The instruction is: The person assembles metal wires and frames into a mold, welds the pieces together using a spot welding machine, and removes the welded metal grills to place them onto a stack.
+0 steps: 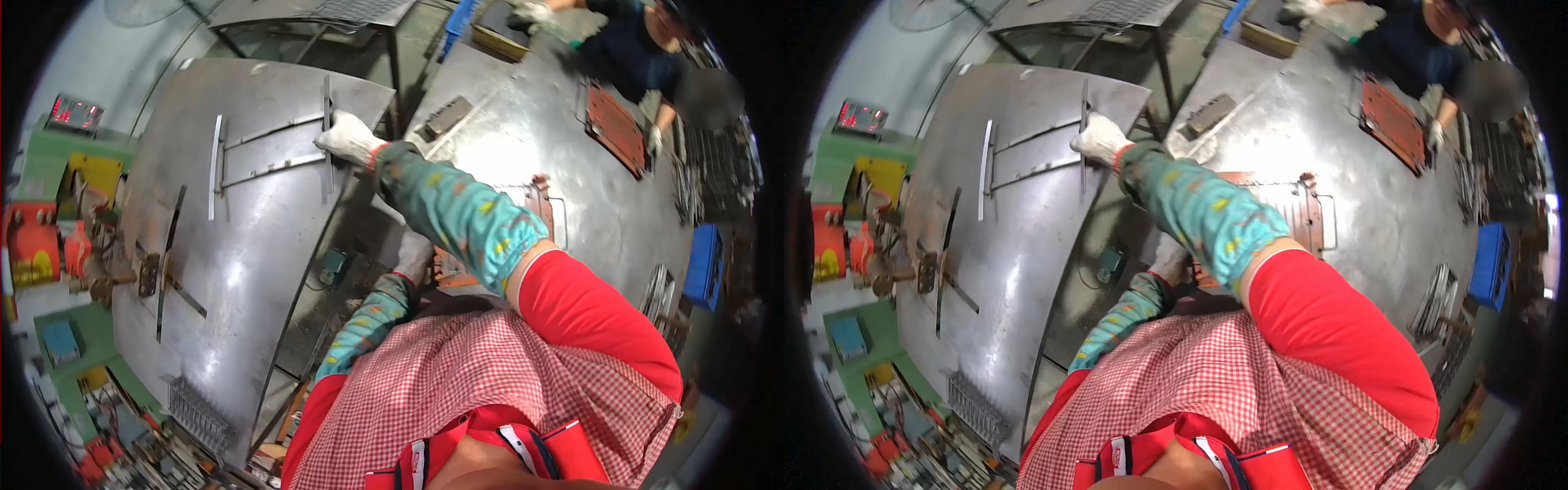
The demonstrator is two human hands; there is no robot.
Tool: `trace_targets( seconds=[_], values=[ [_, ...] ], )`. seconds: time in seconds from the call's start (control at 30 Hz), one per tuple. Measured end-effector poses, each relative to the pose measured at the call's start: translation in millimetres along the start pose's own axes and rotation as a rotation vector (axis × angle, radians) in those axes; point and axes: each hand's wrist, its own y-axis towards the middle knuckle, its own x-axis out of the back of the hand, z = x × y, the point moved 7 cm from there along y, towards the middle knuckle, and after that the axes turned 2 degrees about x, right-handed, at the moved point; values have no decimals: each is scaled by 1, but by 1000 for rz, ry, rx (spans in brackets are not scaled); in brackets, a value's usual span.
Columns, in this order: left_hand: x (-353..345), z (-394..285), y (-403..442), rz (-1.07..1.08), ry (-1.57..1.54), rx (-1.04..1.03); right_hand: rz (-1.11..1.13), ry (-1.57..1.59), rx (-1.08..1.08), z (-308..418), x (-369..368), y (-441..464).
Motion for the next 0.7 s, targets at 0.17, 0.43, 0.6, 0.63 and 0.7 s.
trace_targets(
  seconds=[0.17,0.43,0.6,0.63,0.7],
  values=[
    [29,-58,-75,-106,-115,-208,28,905,-130,-131,87,-115],
    [13,-43,-57,81,-470,-304,-183,462,-303,-255,243,-322],
    [17,-47,-61,30,-350,-277,-139,316,-348,-267,240,-338],
    [18,-53,-68,25,-348,-281,-121,273,-359,-272,237,-333],
    [22,-58,-75,-64,-145,-251,-141,165,-278,-277,236,-322]
  ],
)
